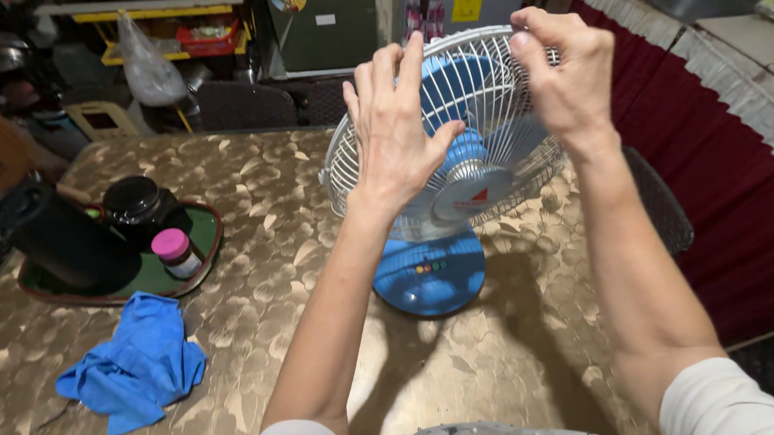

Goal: The person disassembles a blue table fan by removing the front grille, unscrewing the blade nut, detaching the fan blades, and removing the rear grille. The components are placed on the table.

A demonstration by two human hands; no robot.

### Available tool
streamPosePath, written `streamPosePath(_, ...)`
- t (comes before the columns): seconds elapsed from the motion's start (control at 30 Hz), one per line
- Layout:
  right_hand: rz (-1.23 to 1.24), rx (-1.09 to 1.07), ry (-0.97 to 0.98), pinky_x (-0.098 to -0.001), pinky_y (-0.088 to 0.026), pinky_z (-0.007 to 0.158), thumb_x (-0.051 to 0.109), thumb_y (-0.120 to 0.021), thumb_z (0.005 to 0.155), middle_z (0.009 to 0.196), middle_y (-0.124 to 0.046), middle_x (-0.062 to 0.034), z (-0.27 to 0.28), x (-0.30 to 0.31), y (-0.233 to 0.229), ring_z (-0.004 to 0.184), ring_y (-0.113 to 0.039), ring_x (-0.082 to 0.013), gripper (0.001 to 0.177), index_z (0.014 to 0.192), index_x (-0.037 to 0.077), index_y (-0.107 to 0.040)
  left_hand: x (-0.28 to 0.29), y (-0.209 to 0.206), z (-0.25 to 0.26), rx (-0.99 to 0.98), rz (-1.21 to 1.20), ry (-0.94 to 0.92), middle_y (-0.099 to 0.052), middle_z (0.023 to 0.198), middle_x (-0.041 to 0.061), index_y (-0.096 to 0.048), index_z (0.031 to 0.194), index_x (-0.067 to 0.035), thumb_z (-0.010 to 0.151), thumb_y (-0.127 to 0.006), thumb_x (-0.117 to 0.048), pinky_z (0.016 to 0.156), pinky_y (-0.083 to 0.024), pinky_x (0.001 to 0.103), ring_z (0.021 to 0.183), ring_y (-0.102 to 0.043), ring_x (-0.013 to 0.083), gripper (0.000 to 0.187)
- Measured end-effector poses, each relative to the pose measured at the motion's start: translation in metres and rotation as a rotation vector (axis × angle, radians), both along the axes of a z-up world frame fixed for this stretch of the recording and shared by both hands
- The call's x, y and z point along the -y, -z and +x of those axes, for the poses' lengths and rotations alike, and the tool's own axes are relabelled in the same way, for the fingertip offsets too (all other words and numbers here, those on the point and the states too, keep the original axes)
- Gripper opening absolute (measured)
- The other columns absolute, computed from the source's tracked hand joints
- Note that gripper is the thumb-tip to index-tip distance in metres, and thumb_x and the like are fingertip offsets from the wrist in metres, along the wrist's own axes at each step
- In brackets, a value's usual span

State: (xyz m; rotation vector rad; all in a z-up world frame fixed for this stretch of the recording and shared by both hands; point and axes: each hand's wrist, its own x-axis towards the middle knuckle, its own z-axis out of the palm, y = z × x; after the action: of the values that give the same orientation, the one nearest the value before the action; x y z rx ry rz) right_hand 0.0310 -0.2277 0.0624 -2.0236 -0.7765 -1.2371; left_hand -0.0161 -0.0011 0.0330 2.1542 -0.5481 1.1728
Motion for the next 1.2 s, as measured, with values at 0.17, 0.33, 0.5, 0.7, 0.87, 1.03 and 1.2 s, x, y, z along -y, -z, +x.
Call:
streamPosePath(0.17, 0.320, -0.292, -0.415, -0.0264, -0.063, 0.084, -0.003, -0.062, 0.102, 0.102, -0.077, -0.0094, 0.020, 0.026, -0.021, 0.092, -0.076, -0.0139, 0.023, 0.120, -0.003, -0.076, -0.004, 0.001, 0.003, 0.091, -0.036, 0.045, -0.050, 0.137, 0.018, -0.031, 0.155, 0.004, 0.064, -0.095, -0.031, 0.109, -0.035, 0.057, 0.127, -0.048, 0.0356, 0.116)
streamPosePath(0.33, 0.357, -0.352, -0.310, -0.0211, -0.053, 0.069, -0.002, -0.067, 0.101, 0.093, -0.075, -0.0082, 0.023, 0.043, -0.018, 0.078, -0.068, -0.0106, 0.014, 0.110, -0.003, -0.078, -0.014, 0.002, 0.010, -0.056, -0.147, -0.024, -0.054, 0.132, 0.015, -0.035, 0.152, 0.003, 0.065, -0.097, -0.050, 0.112, -0.030, 0.057, 0.122, -0.050, 0.0303, 0.120)
streamPosePath(0.5, 0.215, -0.377, -0.337, -0.0211, -0.051, 0.068, 0.007, -0.069, 0.106, 0.090, -0.074, -0.0058, 0.027, 0.043, -0.009, 0.078, -0.066, -0.0078, 0.014, 0.107, -0.004, -0.078, -0.020, 0.005, 0.009, -0.118, -0.110, -0.019, -0.053, 0.139, 0.012, -0.049, 0.147, -0.008, 0.069, -0.093, -0.054, 0.115, -0.030, 0.063, 0.130, -0.049, 0.0295, 0.100)
streamPosePath(0.7, 0.095, -0.429, -0.121, -0.0221, -0.040, 0.059, 0.016, -0.076, 0.105, 0.079, -0.065, -0.0016, 0.041, 0.035, -0.025, 0.068, -0.053, -0.0052, 0.022, 0.098, -0.004, -0.073, 0.008, 0.002, 0.014, 0.051, 0.019, -0.065, -0.051, 0.138, 0.013, -0.048, 0.147, -0.012, 0.065, -0.095, -0.052, 0.110, -0.013, 0.081, 0.134, -0.045, 0.0329, 0.103)
streamPosePath(0.87, -0.031, -0.417, -0.325, -0.0198, -0.047, 0.068, 0.006, -0.069, 0.106, 0.090, -0.070, 0.0020, 0.038, 0.037, -0.032, 0.079, -0.060, -0.0022, 0.009, 0.108, -0.001, -0.074, 0.008, 0.001, 0.011, 0.018, 0.005, -0.050, -0.052, 0.137, 0.009, -0.048, 0.148, -0.015, 0.066, -0.094, -0.050, 0.115, -0.017, 0.077, 0.133, -0.047, 0.0298, 0.100)
streamPosePath(1.03, -0.031, -0.357, -0.275, -0.0209, -0.045, 0.066, 0.005, -0.069, 0.109, 0.087, -0.068, 0.0023, 0.042, 0.042, -0.025, 0.076, -0.058, -0.0033, 0.009, 0.106, -0.001, -0.074, 0.000, 0.006, 0.023, 0.094, 0.024, -0.012, -0.052, 0.144, 0.012, -0.046, 0.151, -0.012, 0.074, -0.093, -0.056, 0.117, -0.019, 0.073, 0.138, -0.046, 0.0301, 0.100)
streamPosePath(1.2, 0.046, -0.382, -0.308, -0.0220, -0.043, 0.068, 0.006, -0.070, 0.113, 0.086, -0.065, 0.0038, 0.053, 0.048, -0.013, 0.077, -0.055, -0.0037, 0.013, 0.101, 0.000, -0.071, -0.073, 0.042, 0.023, -0.143, -0.123, 0.063, -0.050, 0.144, 0.018, -0.043, 0.151, -0.003, 0.070, -0.097, -0.048, 0.113, -0.039, 0.050, 0.133, -0.048, 0.0341, 0.107)
